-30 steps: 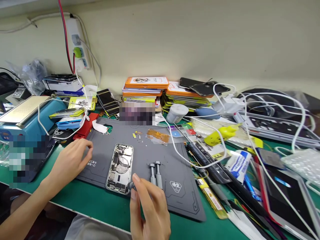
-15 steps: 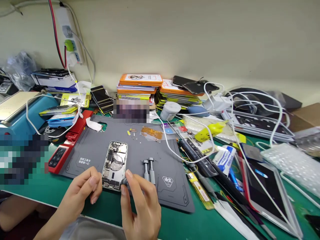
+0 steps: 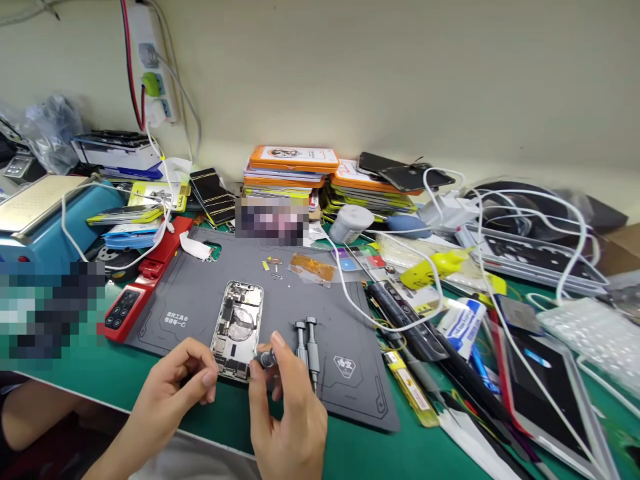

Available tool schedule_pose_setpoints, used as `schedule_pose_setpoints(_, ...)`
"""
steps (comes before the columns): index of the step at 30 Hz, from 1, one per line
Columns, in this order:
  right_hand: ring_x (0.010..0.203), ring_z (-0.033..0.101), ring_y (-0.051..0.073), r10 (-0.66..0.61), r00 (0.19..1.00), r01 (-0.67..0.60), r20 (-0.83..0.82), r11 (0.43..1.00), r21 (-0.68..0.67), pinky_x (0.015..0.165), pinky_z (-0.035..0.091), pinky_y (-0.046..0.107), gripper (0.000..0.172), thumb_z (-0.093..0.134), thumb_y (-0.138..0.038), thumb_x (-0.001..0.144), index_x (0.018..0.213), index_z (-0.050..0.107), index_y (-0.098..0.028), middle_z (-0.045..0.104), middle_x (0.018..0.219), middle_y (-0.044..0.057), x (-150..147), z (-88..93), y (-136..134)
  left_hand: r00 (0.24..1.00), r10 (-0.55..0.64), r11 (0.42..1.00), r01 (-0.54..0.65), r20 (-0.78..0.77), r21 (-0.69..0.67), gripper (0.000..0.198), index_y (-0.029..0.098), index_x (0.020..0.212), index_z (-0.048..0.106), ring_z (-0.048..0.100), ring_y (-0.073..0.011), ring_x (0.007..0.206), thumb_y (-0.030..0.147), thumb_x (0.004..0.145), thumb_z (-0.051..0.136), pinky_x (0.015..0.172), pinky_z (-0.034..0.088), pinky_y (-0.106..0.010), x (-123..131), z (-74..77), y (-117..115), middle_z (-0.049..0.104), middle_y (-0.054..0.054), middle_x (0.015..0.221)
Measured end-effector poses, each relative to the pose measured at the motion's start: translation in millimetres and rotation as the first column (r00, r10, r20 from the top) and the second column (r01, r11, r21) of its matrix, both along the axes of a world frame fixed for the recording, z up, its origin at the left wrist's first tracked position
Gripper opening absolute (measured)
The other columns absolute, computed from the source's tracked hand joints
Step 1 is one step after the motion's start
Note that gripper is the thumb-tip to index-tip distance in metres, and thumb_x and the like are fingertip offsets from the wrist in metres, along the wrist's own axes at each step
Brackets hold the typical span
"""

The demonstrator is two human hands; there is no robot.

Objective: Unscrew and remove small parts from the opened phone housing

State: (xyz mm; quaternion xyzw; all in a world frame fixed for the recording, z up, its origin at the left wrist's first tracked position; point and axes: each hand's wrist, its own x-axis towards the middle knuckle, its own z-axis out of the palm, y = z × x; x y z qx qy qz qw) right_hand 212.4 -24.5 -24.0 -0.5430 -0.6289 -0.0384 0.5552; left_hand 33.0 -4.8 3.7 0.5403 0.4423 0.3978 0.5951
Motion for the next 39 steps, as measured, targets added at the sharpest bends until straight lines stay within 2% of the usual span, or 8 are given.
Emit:
schedule_pose_setpoints(4, 0.073, 0.079, 0.018, -0.006, 1.000, 0.007, -0.026, 1.000, 0.011, 0.059, 0.064, 0.026, 0.067, 0.075, -0.009, 0.099, 0.160, 0.053, -0.025, 0.084, 0.109, 0.010, -1.5, 0.8, -0.9, 0.999, 0.001, 0.994, 0.004, -0.052, 0.107, 0.027, 0.021, 0.090, 0.081, 0.064, -0.0163, 0.078, 0.047, 0.098, 0.083, 0.071, 0.050, -0.025, -0.7, 2.3, 2.9, 0.075, -0.004, 0.088)
schedule_pose_setpoints(9, 0.071, 0.080, 0.019, 0.015, 0.946, -0.015, -0.323, 1.000, 0.002, 0.055, 0.066, 0.025, 0.044, 0.074, -0.010, 0.098, 0.140, 0.064, -0.018, 0.083, 0.095, 0.010, -0.4, 6.7, -3.1, 0.994, -0.052, 0.989, 0.064, -0.095, 0.135, 0.023, 0.025, 0.096, 0.085, 0.071, -0.0190, 0.087, 0.043, 0.105, 0.075, 0.080, 0.053, -0.027, -0.2, 6.9, 1.1, 0.080, -0.004, 0.091)
schedule_pose_setpoints(17, 0.078, 0.084, 0.022, 0.065, 0.888, -0.052, -0.455, 0.998, 0.040, 0.055, 0.066, 0.026, 0.054, 0.075, -0.007, 0.096, 0.146, 0.061, -0.021, 0.083, 0.097, 0.010, -3.8, 9.5, -3.3, 0.992, -0.078, 0.992, 0.087, -0.102, 0.091, 0.047, 0.020, 0.085, 0.068, 0.062, -0.0159, 0.076, 0.055, 0.114, 0.054, 0.074, 0.047, -0.026, -2.3, 0.3, -1.5, 0.070, -0.002, 0.080)
schedule_pose_setpoints(20, 0.067, 0.080, 0.019, 0.068, 0.854, -0.063, -0.516, 0.998, 0.027, 0.052, 0.064, 0.025, 0.057, 0.073, -0.009, 0.099, 0.151, 0.057, -0.024, 0.083, 0.098, 0.009, -8.3, 11.2, -5.2, 0.995, -0.075, 0.995, 0.080, -0.071, 0.065, 0.052, 0.020, 0.081, 0.059, 0.055, -0.0146, 0.069, 0.058, 0.115, 0.051, 0.069, 0.042, -0.026, -3.7, -5.6, -2.2, 0.063, -0.001, 0.074)
schedule_pose_setpoints(23, 0.056, 0.071, 0.015, 0.112, 0.761, -0.154, -0.639, 0.988, -0.011, 0.049, 0.062, 0.028, 0.058, 0.067, -0.015, 0.105, 0.159, 0.051, -0.030, 0.082, 0.102, 0.008, -11.5, 8.8, -6.8, 0.997, -0.068, 0.997, 0.070, -0.047, 0.045, 0.054, 0.021, 0.079, 0.055, 0.051, -0.0137, 0.066, 0.060, 0.115, 0.049, 0.066, 0.040, -0.026, -3.8, -7.7, -2.5, 0.059, 0.000, 0.072)
schedule_pose_setpoints(27, 0.052, 0.069, 0.015, 0.110, 0.663, -0.174, -0.740, 0.985, -0.009, 0.048, 0.062, 0.029, 0.053, 0.063, -0.021, 0.109, 0.159, 0.050, -0.031, 0.081, 0.100, 0.007, -12.1, 1.2, -6.3, 0.995, -0.071, 0.996, 0.074, -0.064, 0.046, 0.048, 0.020, 0.083, 0.063, 0.056, -0.0138, 0.068, 0.058, 0.112, 0.059, 0.066, 0.041, -0.025, -1.6, -2.5, -0.3, 0.065, 0.000, 0.074)
schedule_pose_setpoints(33, 0.054, 0.071, 0.016, 0.137, 0.607, -0.211, -0.783, 0.977, 0.008, 0.050, 0.065, 0.031, 0.050, 0.063, -0.020, 0.109, 0.155, 0.053, -0.035, 0.081, 0.100, 0.005, -11.0, 2.2, -8.1, 0.992, -0.057, 0.993, 0.067, -0.109, 0.095, 0.025, 0.023, 0.087, 0.083, 0.067, -0.0169, 0.078, 0.043, 0.101, 0.080, 0.070, 0.047, -0.025, 1.0, 6.1, 3.5, 0.077, -0.003, 0.085)
schedule_pose_setpoints(39, 0.058, 0.072, 0.015, 0.146, 0.577, -0.188, -0.804, 0.981, 0.043, 0.051, 0.065, 0.029, 0.050, 0.062, -0.020, 0.109, 0.156, 0.056, -0.038, 0.082, 0.099, 0.004, -12.2, 10.6, -4.7, 0.996, -0.042, 0.993, 0.050, -0.074, 0.110, 0.013, 0.027, 0.091, 0.089, 0.076, -0.0186, 0.083, 0.033, 0.100, 0.081, 0.077, 0.056, -0.024, 2.3, 5.5, 3.2, 0.084, -0.002, 0.089)
